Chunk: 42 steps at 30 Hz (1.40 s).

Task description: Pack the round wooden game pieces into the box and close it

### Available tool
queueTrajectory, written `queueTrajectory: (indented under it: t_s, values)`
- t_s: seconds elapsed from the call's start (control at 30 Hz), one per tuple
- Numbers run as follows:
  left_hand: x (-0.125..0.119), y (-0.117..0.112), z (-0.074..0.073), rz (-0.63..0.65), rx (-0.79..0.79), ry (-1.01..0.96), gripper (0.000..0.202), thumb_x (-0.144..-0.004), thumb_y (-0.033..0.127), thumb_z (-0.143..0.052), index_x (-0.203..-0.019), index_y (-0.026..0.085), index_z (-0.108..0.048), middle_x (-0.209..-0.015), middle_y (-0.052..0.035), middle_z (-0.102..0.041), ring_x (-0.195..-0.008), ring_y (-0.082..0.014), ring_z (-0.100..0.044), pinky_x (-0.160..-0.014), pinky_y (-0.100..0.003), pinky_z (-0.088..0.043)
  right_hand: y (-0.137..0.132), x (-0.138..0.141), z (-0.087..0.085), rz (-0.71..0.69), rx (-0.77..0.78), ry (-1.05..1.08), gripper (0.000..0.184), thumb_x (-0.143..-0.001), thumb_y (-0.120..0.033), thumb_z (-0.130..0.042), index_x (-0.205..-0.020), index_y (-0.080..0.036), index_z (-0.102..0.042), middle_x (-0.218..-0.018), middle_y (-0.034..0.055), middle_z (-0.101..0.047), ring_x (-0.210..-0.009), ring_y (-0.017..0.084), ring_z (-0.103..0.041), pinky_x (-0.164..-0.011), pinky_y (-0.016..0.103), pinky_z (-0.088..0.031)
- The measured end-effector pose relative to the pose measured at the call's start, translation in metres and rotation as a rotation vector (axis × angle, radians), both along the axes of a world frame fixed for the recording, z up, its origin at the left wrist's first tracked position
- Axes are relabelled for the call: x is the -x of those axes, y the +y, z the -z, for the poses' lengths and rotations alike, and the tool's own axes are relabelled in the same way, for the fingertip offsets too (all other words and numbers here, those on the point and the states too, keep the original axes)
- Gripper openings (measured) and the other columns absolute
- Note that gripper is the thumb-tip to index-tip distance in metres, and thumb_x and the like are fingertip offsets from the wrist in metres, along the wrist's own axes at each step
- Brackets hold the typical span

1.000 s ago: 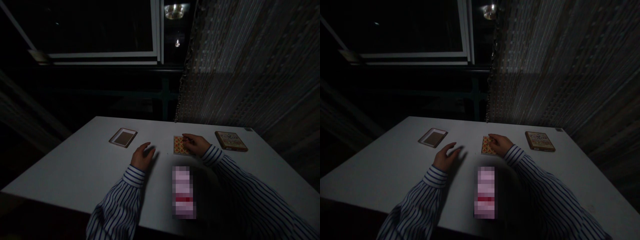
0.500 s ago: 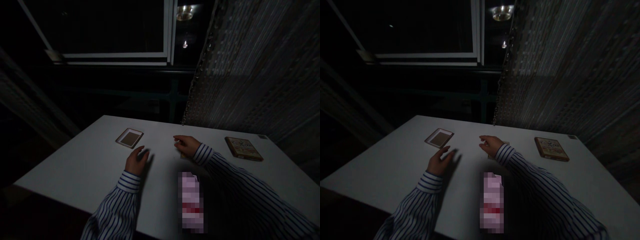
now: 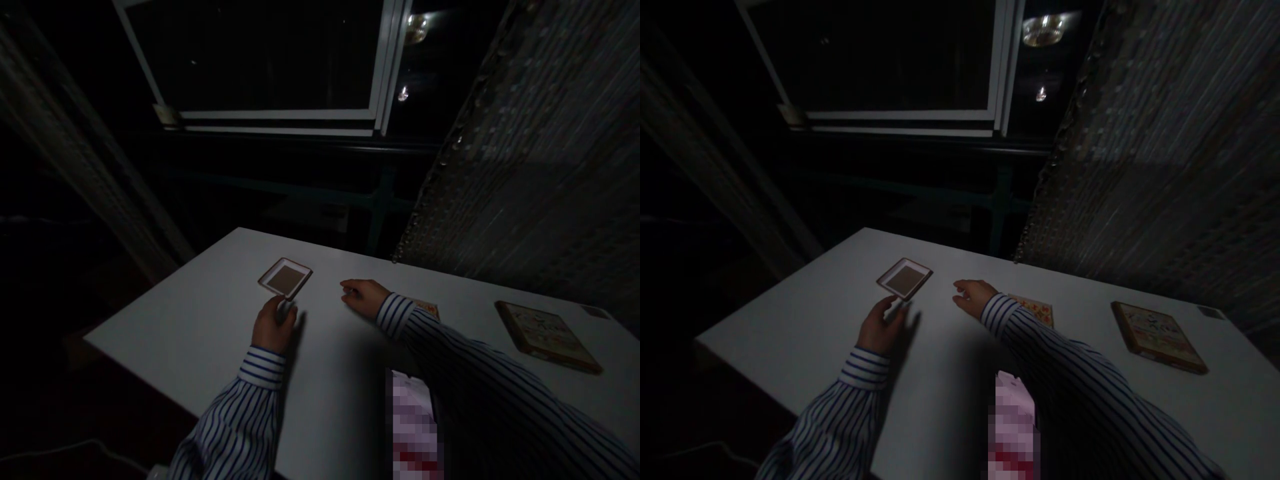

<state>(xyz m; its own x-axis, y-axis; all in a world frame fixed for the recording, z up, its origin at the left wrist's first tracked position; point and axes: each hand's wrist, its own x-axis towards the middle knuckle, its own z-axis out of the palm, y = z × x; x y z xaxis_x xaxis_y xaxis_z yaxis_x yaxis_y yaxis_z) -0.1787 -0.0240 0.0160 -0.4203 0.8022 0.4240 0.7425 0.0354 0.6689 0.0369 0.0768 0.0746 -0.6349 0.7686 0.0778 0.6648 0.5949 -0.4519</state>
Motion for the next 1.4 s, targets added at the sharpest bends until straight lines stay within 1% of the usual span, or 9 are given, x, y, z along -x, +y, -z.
queueTrajectory:
  t_s: [0.23,0.43,0.57,0.73,0.93,1.07,1.2,1.3,1.4]
  values:
    - [0.020,0.011,0.012,-0.062,0.070,0.077,0.042,-0.074,0.037,-0.052,-0.107,0.012,-0.052,-0.104,-0.0149,-0.059,-0.097,-0.0255,-0.056,-0.078,-0.038,-0.048,0.020,0.028,0.014,0.039,0.047,-0.006,0.041,-0.075,-0.032,-0.051,-0.113,-0.017,-0.057,-0.091,0.0045,-0.067,-0.083,0.016,-0.060,-0.076,0.025,-0.044]
    - [0.026,0.020,0.021,-0.085,0.127,0.093,0.046,-0.075,0.036,-0.051,-0.112,0.010,-0.049,-0.109,-0.0166,-0.055,-0.101,-0.0255,-0.054,-0.083,-0.038,-0.045,0.036,0.045,0.026,0.034,0.074,-0.005,0.043,-0.075,-0.032,-0.051,-0.112,-0.012,-0.057,-0.093,0.0078,-0.066,-0.085,0.018,-0.060,-0.078,0.027,-0.044]
    - [0.026,0.029,0.022,-0.081,0.193,0.099,0.047,-0.074,0.037,-0.052,-0.113,0.010,-0.049,-0.114,-0.0168,-0.053,-0.102,-0.0259,-0.053,-0.084,-0.038,-0.045,0.044,0.054,0.030,0.044,0.085,-0.011,0.041,-0.075,-0.032,-0.051,-0.112,-0.014,-0.058,-0.096,0.0070,-0.066,-0.087,0.018,-0.060,-0.080,0.027,-0.043]
    - [0.019,0.034,0.022,-0.127,0.177,0.125,0.048,-0.074,0.038,-0.054,-0.114,0.012,-0.049,-0.117,-0.0175,-0.050,-0.101,-0.0267,-0.054,-0.083,-0.038,-0.045,0.052,0.064,0.031,0.067,0.085,-0.022,0.040,-0.075,-0.031,-0.051,-0.110,-0.014,-0.059,-0.093,0.0065,-0.066,-0.089,0.019,-0.060,-0.081,0.027,-0.043]
    - [0.015,0.037,0.030,-0.159,0.136,0.192,0.047,-0.073,0.040,-0.054,-0.112,0.013,-0.051,-0.118,-0.0165,-0.048,-0.104,-0.0282,-0.052,-0.087,-0.039,-0.043,0.065,0.078,0.034,0.088,0.099,-0.022,0.037,-0.076,-0.030,-0.050,-0.109,-0.014,-0.059,-0.096,0.0072,-0.066,-0.092,0.018,-0.059,-0.082,0.026,-0.042]
    - [0.015,0.040,0.031,-0.150,0.104,0.202,0.042,-0.074,0.038,-0.053,-0.108,0.014,-0.053,-0.115,-0.0158,-0.050,-0.102,-0.0279,-0.053,-0.086,-0.041,-0.044,0.074,0.091,0.037,0.084,0.102,-0.020,0.035,-0.078,-0.032,-0.049,-0.107,-0.016,-0.060,-0.098,0.0068,-0.066,-0.091,0.018,-0.059,-0.080,0.026,-0.042]
    - [0.015,0.040,0.030,-0.145,0.097,0.189,0.041,-0.075,0.036,-0.053,-0.109,0.013,-0.052,-0.116,-0.0164,-0.050,-0.105,-0.0279,-0.051,-0.089,-0.042,-0.042,0.081,0.105,0.040,0.082,0.094,-0.020,0.034,-0.080,-0.034,-0.046,-0.103,-0.015,-0.062,-0.104,0.0094,-0.064,-0.097,0.019,-0.057,-0.081,0.025,-0.042]
    - [0.015,0.040,0.031,-0.143,0.081,0.167,0.043,-0.076,0.035,-0.051,-0.112,0.012,-0.049,-0.119,-0.0173,-0.048,-0.110,-0.0281,-0.048,-0.091,-0.042,-0.040,0.086,0.113,0.042,0.107,0.087,-0.026,0.032,-0.081,-0.031,-0.043,-0.101,-0.015,-0.062,-0.106,0.0108,-0.062,-0.100,0.020,-0.056,-0.083,0.026,-0.041]
    - [0.016,0.040,0.032,-0.131,0.071,0.149,0.043,-0.077,0.035,-0.050,-0.113,0.013,-0.048,-0.119,-0.0163,-0.048,-0.112,-0.0276,-0.047,-0.093,-0.043,-0.039,0.088,0.117,0.043,0.113,0.088,-0.026,0.029,-0.081,-0.028,-0.042,-0.097,-0.016,-0.064,-0.103,0.0097,-0.064,-0.099,0.020,-0.056,-0.082,0.027,-0.041]
